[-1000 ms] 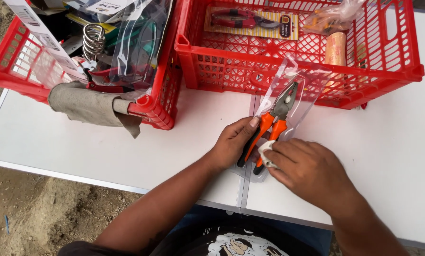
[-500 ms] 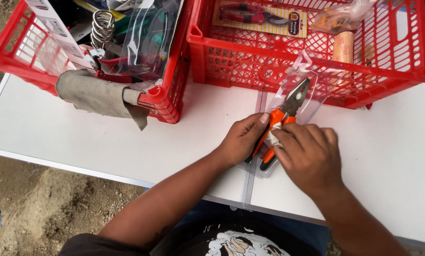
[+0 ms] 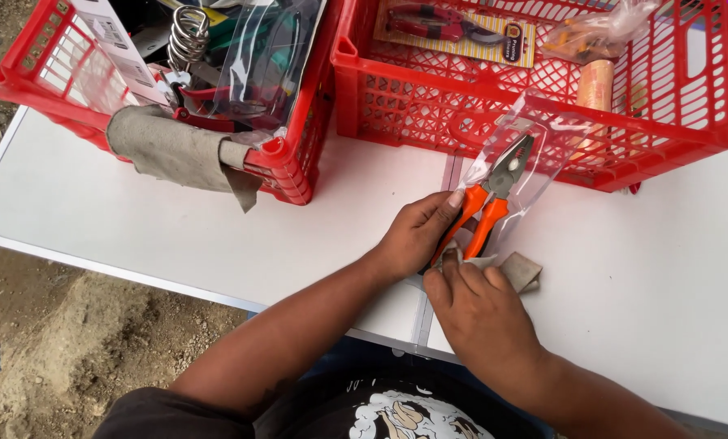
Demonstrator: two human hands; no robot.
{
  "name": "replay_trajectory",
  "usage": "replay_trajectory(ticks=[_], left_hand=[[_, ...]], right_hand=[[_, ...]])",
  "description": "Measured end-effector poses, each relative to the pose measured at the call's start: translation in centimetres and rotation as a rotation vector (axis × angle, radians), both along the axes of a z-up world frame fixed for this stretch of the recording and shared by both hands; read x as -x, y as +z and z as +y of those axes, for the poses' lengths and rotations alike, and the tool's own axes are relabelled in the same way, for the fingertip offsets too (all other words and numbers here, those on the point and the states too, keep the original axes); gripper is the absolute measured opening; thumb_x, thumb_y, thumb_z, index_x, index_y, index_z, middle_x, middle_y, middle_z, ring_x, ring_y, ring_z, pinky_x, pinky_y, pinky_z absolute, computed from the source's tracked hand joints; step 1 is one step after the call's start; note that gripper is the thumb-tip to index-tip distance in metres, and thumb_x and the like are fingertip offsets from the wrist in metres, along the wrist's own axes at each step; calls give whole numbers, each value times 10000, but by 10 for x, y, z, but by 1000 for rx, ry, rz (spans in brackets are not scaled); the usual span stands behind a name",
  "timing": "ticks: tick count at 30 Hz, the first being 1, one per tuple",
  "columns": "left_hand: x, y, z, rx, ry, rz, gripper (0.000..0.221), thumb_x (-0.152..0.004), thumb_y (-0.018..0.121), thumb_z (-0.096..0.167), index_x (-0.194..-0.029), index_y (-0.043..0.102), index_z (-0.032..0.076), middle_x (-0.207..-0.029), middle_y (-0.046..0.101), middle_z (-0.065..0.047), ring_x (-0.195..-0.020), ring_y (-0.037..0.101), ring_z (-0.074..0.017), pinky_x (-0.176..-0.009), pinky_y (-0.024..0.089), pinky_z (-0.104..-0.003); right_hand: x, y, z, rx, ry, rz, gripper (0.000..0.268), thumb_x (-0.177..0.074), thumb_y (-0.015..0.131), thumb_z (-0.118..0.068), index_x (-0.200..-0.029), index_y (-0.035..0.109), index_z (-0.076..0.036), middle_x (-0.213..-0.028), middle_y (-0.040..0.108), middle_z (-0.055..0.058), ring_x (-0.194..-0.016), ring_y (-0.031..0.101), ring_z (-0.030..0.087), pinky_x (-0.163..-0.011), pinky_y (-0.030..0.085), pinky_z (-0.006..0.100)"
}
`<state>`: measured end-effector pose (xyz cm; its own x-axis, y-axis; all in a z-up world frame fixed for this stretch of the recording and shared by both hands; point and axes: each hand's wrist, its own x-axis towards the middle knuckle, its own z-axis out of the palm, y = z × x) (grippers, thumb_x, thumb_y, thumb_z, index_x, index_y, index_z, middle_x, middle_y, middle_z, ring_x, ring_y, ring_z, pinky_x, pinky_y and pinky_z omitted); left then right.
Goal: The person wipes the plastic packaging of a pair of pliers with a cloth and handles the pliers within their tray.
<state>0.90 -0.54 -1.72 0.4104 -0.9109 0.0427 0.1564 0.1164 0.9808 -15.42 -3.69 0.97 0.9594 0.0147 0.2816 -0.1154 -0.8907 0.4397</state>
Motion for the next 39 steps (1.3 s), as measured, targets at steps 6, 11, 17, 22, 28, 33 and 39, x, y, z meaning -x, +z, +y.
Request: replay_trajectory(ticks=[6,11,17,22,28,33,39], left_hand=[[1,5,0,-63,-43,90,457,-1059,429,421,-1079,681,41,-966,757,-87,-567,610,-138,-514,551,-272],[0,0,0,-21,-21,-5,464,-1060,444,444,-979,694,62,-905,713,-48,-797,626,-123,-758,526,-269],[0,4,0,-113,-91,161,460,-1025,458,467,-1053,638,45,-874,693,-131,-565,676,-244,-498,590,-321],[-2,16,4,-129,-138,185,480,-1002,481,457,-1129,629,18,-1117,741,-150,-585,678,-250,-534,605,-328],[3,-3,0,-4,-97,194,538,-1083,525,456,-1321,619,-17,-1047,695,-255,-677,735,-267,-558,663,-376],[2,-27,-5,-49,-52,197,473,-1126,456,387,-1206,652,-36,-989,700,-251,-623,729,-292,-515,653,-377],[1,-3,-1,-157,-98,196,494,-1048,444,458,-1114,633,7,-651,620,-181,-502,643,-270,-455,572,-351]], right_hand=[[-3,7,-15,-553,177,11,140,-857,519,30,-880,513,-108,-666,541,43,-617,543,250,-612,402,388],[0,18,-52,-1028,13,194,99,-909,675,-216,-935,586,-184,-816,688,-39,-741,629,183,-749,490,345],[24,12,-95,-1825,254,-332,185,-933,671,-13,-1051,537,-62,-1110,698,140,-971,736,202,-754,631,238],[13,17,-101,-1235,21,-1028,260,-1071,683,25,-1182,451,-16,-1100,552,130,-1021,622,203,-948,533,291],[-4,2,-109,-488,107,-706,370,-872,860,-103,-1204,715,-26,-1090,748,91,-850,637,284,-821,471,430],[-5,-2,-96,-314,110,-523,355,-893,762,-247,-1212,714,-99,-966,718,31,-858,685,227,-789,497,398],[-10,39,-53,-107,32,-363,137,-936,730,-76,-1050,654,-81,-1125,754,67,-803,652,168,-694,411,330]])
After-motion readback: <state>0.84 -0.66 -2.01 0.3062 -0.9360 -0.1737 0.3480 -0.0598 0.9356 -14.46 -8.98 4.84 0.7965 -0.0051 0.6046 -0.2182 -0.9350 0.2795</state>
